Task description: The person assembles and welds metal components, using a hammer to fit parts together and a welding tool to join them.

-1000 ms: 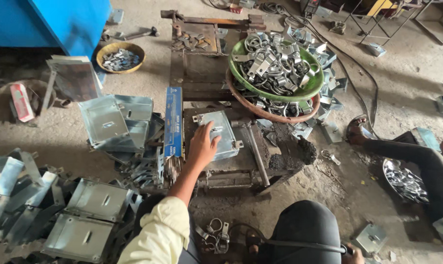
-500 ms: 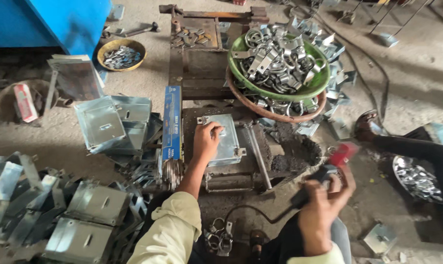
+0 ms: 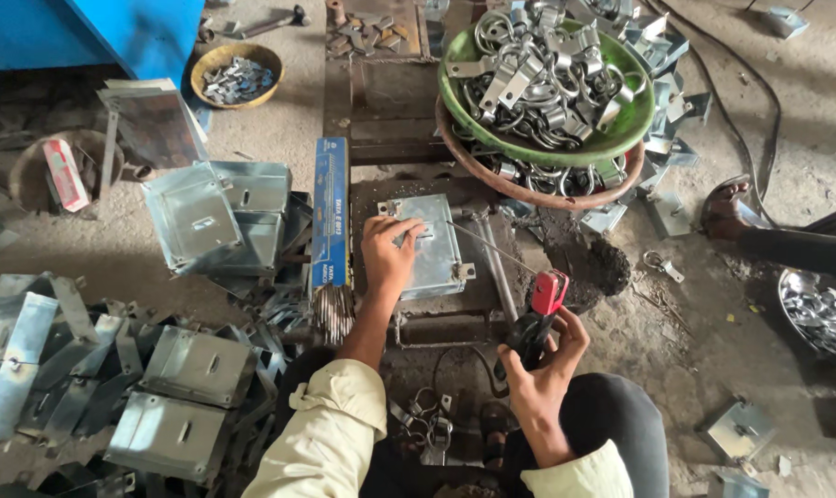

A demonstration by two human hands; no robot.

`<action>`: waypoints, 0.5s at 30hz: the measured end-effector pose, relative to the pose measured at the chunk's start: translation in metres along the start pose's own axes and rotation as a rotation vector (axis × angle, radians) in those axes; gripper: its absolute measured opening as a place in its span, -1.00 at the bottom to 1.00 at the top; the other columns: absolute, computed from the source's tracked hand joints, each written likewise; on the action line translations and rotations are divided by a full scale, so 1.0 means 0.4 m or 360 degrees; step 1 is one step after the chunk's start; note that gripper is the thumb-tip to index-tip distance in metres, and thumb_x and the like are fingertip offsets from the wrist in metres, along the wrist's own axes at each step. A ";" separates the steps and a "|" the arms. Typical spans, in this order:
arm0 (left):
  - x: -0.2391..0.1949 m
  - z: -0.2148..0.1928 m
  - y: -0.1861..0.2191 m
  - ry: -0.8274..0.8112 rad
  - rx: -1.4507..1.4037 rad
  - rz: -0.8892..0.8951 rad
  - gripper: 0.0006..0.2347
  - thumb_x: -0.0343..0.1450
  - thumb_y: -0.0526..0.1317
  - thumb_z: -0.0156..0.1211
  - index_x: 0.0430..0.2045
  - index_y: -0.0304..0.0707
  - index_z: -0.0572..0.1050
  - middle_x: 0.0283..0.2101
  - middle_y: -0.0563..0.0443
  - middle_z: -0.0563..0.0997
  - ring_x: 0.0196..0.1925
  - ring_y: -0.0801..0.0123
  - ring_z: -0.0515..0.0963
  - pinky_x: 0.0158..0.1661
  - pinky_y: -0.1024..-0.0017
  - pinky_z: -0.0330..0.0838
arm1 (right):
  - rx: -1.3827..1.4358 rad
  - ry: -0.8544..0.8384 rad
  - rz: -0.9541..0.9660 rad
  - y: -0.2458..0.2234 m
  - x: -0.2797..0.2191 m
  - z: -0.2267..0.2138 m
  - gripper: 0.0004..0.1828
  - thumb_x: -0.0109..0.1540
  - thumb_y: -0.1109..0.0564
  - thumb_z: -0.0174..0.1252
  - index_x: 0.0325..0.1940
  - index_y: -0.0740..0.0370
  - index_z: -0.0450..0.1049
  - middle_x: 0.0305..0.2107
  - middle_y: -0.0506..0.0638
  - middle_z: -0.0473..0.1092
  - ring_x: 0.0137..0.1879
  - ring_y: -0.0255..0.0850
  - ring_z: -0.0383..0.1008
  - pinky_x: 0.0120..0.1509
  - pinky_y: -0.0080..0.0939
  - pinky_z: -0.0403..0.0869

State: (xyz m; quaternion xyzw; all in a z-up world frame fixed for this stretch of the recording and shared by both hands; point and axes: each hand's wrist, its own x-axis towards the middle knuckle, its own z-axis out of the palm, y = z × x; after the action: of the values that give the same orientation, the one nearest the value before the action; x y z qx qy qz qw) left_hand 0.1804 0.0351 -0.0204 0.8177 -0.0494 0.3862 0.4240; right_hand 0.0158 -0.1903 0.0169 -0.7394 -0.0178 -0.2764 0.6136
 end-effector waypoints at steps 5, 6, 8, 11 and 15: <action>0.001 -0.003 0.007 0.0016 0.0059 0.0032 -0.88 0.27 -0.33 0.43 -0.36 -0.16 0.72 -0.35 0.00 0.68 -0.13 0.12 0.53 -0.05 0.26 0.45 | 0.0160 0.0015 0.0243 0.015 0.000 -0.013 -0.04 0.01 0.36 0.27 0.43 0.20 0.01 0.11 0.11 0.15 0.15 -0.16 0.30 0.13 -0.15 0.52; 0.001 -0.005 0.007 0.0020 0.0060 0.0051 -0.88 0.28 -0.34 0.42 -0.35 -0.16 0.71 -0.34 0.00 0.68 -0.13 0.12 0.53 -0.05 0.26 0.45 | 0.0186 0.0017 0.0301 0.015 -0.003 -0.015 -0.04 0.01 0.36 0.27 0.43 0.18 0.00 0.10 0.10 0.15 0.12 -0.16 0.32 0.08 -0.18 0.51; 0.006 -0.001 0.007 0.0034 0.0067 0.0097 -0.87 0.29 -0.35 0.41 -0.34 -0.17 0.70 -0.34 -0.01 0.68 -0.14 0.10 0.52 -0.05 0.25 0.44 | 0.0237 0.0027 0.0403 0.014 -0.001 -0.018 -0.04 0.01 0.35 0.26 0.43 0.16 -0.01 0.07 0.09 0.15 0.06 -0.17 0.37 -0.02 -0.23 0.51; 0.004 0.000 0.006 0.0032 0.0112 0.0144 -0.88 0.30 -0.37 0.39 -0.35 -0.19 0.69 -0.36 -0.02 0.66 -0.16 0.06 0.50 -0.07 0.22 0.41 | 0.0241 0.0025 0.0395 0.010 -0.003 -0.026 -0.02 0.00 0.37 0.25 0.44 0.15 -0.03 0.06 0.09 0.15 0.05 -0.17 0.40 -0.03 -0.26 0.50; -0.004 0.008 -0.010 0.0000 0.0183 0.0171 -0.89 0.31 -0.39 0.36 -0.37 -0.18 0.67 -0.39 -0.01 0.64 -0.16 0.07 0.49 -0.06 0.23 0.38 | 0.0299 -0.0004 0.0384 0.009 -0.005 -0.026 -0.02 0.01 0.37 0.24 0.45 0.15 -0.03 0.07 0.10 0.15 0.03 -0.16 0.40 -0.05 -0.27 0.47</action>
State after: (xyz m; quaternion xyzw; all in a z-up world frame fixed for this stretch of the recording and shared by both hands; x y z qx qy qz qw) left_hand 0.1827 0.0348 -0.0251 0.8369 -0.0709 0.4105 0.3550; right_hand 0.0113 -0.2002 0.0139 -0.6758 0.0446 -0.1969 0.7089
